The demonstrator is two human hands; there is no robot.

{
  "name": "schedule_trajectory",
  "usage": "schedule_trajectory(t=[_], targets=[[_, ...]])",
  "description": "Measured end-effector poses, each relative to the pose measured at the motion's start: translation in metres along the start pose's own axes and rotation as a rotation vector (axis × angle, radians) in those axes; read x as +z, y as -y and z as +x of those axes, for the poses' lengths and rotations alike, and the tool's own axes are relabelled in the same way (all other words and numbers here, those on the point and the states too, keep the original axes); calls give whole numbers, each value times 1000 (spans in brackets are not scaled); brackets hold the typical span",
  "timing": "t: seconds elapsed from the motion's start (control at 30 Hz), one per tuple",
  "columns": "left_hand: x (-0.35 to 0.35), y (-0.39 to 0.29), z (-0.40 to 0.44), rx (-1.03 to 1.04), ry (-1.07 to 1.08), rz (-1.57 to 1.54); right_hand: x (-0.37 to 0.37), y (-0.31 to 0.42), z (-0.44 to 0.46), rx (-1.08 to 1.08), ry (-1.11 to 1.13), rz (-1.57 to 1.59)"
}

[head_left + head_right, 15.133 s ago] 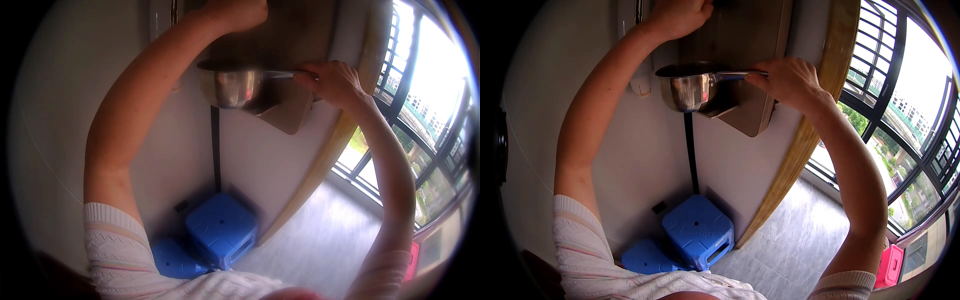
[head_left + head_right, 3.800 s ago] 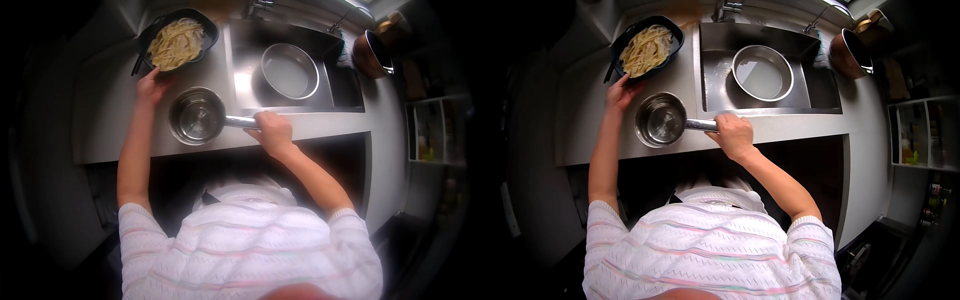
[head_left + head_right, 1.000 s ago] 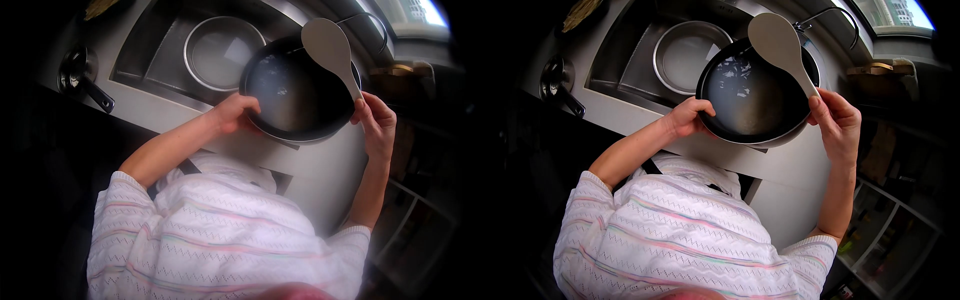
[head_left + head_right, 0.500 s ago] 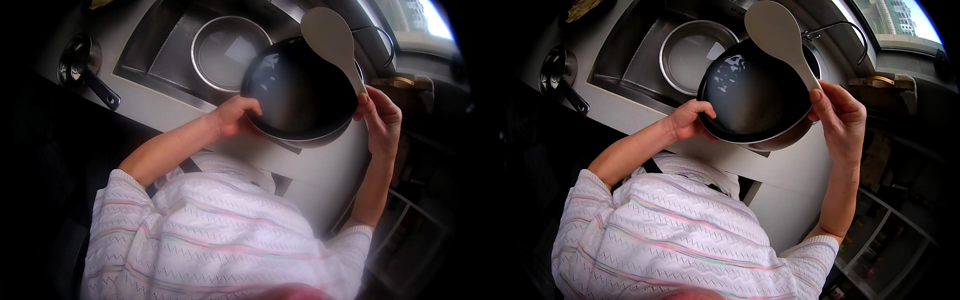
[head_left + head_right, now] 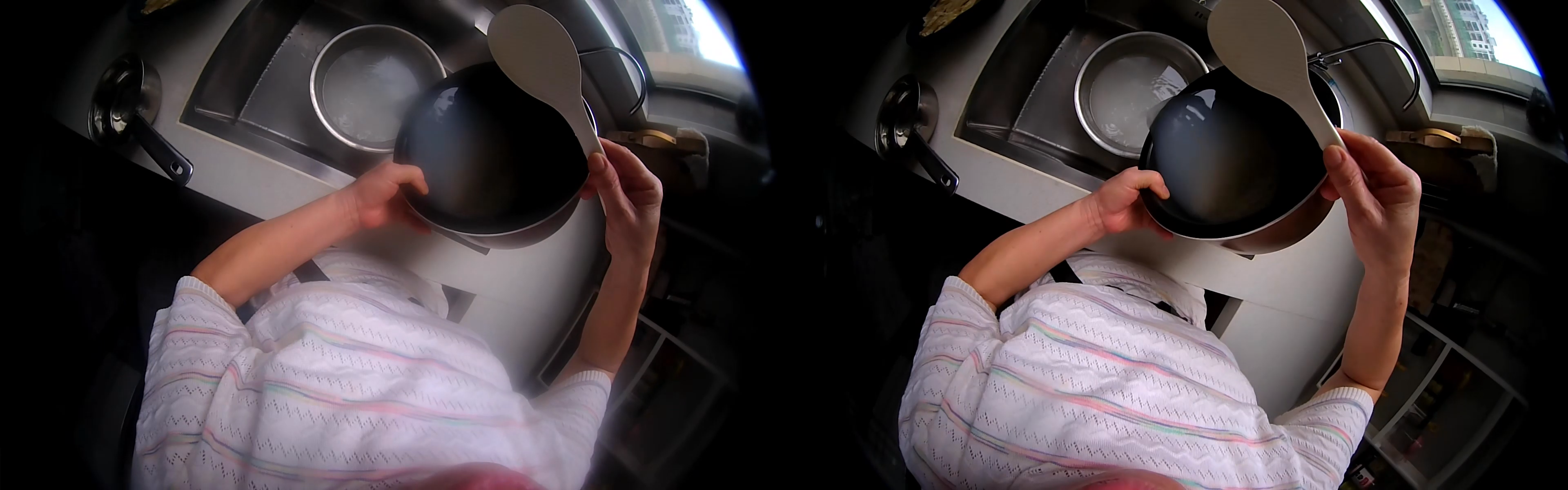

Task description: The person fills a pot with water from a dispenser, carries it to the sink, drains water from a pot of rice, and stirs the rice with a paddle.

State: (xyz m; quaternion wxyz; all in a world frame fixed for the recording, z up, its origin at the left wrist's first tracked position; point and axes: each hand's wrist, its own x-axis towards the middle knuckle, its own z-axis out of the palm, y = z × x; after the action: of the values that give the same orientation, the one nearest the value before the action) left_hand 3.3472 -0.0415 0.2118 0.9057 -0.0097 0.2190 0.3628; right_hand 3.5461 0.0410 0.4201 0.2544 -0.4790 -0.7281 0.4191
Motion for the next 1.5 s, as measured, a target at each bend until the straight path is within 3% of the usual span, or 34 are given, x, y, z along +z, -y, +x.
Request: schedule_trajectory(t=[1.5], targets=[[20,10,1,-95,90,-92,-16,26,4,-40,22,-39]])
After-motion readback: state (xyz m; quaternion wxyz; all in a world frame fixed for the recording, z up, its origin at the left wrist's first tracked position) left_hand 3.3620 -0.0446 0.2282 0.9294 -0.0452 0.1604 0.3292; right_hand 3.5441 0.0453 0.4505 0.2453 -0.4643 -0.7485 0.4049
